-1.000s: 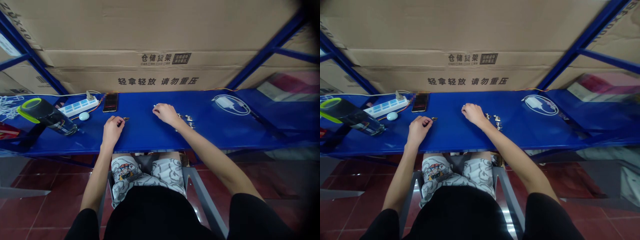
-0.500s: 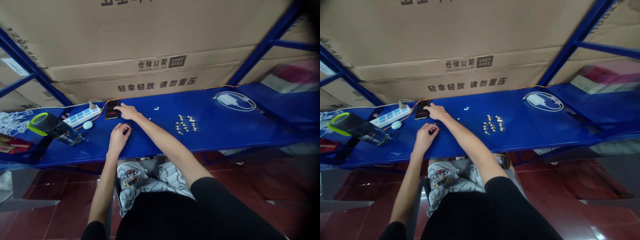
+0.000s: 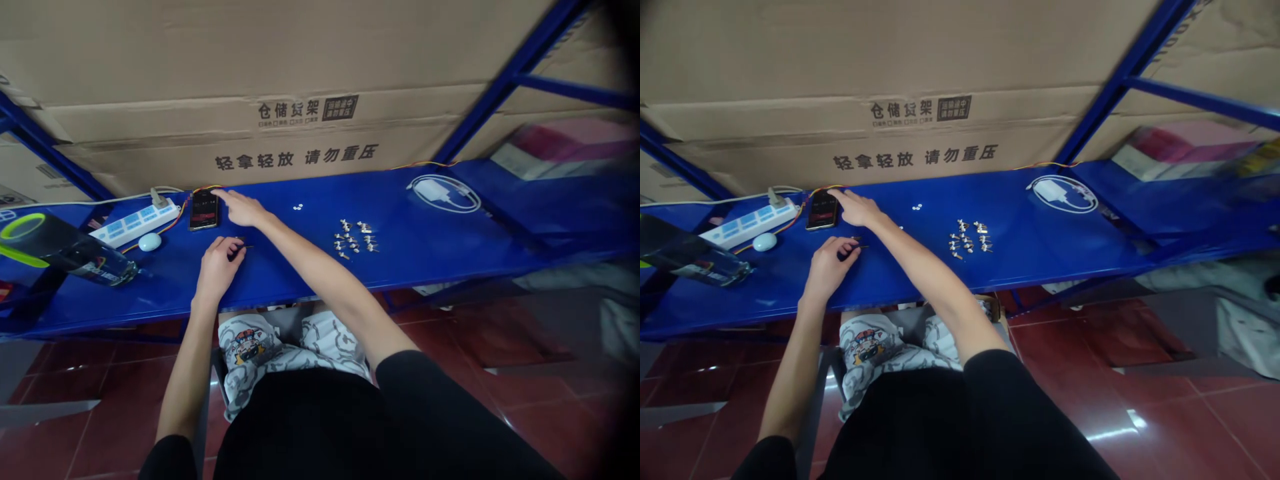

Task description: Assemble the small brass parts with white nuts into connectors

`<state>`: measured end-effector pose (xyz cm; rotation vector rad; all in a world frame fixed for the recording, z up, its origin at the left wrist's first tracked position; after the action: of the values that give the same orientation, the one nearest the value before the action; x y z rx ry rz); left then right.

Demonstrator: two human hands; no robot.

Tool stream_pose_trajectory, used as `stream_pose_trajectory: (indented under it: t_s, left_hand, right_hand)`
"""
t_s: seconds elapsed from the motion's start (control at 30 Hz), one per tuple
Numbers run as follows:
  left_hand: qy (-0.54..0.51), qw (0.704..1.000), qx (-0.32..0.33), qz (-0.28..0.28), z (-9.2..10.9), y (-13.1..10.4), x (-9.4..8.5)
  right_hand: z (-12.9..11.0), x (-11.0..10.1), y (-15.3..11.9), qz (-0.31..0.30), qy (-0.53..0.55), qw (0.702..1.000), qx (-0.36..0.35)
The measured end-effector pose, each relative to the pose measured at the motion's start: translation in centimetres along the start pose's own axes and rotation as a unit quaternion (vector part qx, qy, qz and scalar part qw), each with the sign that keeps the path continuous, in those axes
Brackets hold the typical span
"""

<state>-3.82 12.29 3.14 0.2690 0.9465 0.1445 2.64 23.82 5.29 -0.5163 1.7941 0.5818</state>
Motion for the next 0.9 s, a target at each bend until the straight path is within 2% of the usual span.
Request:
stream_pose_trajectory:
  t_s: [0.1,0.17,0.27,0.33,0.47,0.67,0.8,0.9]
  left_hand:
    - [-0.006,1.000,0.002,-0.006,-0.1,0.0,0.1]
    - [-0.008,1.000,0.009,-0.013,0.1,0.0,0.2]
    - [0.008,0.999,0.022,-0.027,0.6,-0.2,0.6]
    - [0.018,0.998,0.033,-0.044,1.3,-0.4,1.2]
    - [0.034,0.996,0.050,-0.063,2.8,-1.2,2.6]
    - [0.042,0.995,0.064,-0.071,3.7,-1.7,3.6]
    - [0.053,0.993,0.071,-0.073,3.8,-1.9,3.6]
    - [0.057,0.992,0.076,-0.089,4.1,-2.4,3.9]
  right_hand:
    - [2.1,-2.6,-3.8,0.038,-0.008,0.999,-0.006]
    - [4.2,-3.5,-7.3,0.046,-0.020,0.999,0.017]
    - [6.5,-2.9,-12.1,0.028,-0.024,0.998,0.047]
    - [7.0,-1.9,-13.9,0.018,-0.023,0.998,0.055]
    - [7.2,-0.7,-14.3,0.030,-0.045,0.996,0.075]
    - [6.6,-1.1,-13.5,0.067,-0.051,0.994,0.069]
    - [4.7,-1.4,-15.6,0.092,-0.035,0.994,0.040]
    - [3.7,-1.4,-18.3,0.127,0.036,0.990,0.041]
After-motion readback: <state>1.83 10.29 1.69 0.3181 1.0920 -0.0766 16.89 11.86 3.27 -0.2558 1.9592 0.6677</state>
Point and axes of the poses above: each hand's wrist, its own y-axis towards the middle knuckle, its own x-axis out of the palm, z = x × y, the point moved 10 cm from there along y, towards the middle knuckle, and after that the axes turned 10 degrees about -x, right-handed, at the moved point
